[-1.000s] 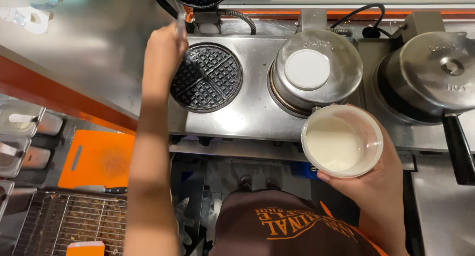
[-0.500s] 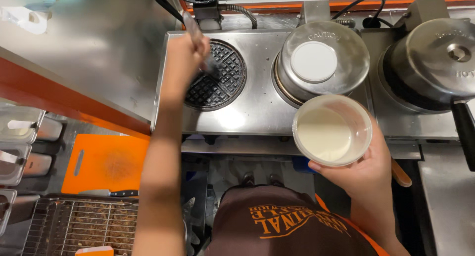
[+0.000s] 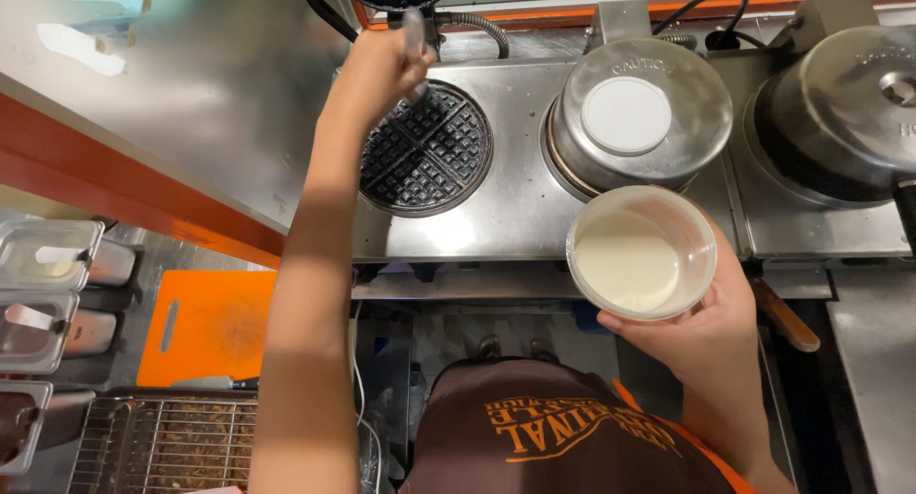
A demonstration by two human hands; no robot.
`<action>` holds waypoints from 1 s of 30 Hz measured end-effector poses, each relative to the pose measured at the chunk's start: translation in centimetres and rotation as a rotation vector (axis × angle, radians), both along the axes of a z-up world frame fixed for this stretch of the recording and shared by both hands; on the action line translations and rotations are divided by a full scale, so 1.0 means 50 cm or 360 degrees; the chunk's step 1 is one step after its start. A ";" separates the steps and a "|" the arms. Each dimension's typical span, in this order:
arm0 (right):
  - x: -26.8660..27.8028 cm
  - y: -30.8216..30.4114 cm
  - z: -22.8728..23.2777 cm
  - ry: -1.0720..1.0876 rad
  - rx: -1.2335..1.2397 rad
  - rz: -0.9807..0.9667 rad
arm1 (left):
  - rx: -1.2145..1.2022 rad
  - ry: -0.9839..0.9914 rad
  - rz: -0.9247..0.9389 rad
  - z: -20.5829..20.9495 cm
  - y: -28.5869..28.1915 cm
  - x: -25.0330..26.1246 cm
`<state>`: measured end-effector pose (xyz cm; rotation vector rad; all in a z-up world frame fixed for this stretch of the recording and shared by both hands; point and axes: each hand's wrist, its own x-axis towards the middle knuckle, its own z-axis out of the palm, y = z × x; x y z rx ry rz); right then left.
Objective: The person cleans a waffle iron with a brush and liquid from a cup, then puts on a plastic glove and wipes down a nearby surface with a white cloth.
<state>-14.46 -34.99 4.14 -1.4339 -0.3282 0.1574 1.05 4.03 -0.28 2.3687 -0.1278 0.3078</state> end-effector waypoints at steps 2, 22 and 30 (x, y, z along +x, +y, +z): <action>-0.003 0.005 -0.004 -0.0024 -0.0035 -0.0009 | 0.0233 -0.0075 0.0163 -0.012 -0.010 0.010; -0.013 0.030 -0.009 0.0073 -0.0036 -0.0051 | -0.0132 0.0104 -0.0355 0.022 0.012 -0.094; -0.016 0.034 -0.009 0.0043 -0.0017 -0.0036 | 0.0199 -0.0064 -0.0340 0.023 -0.008 -0.131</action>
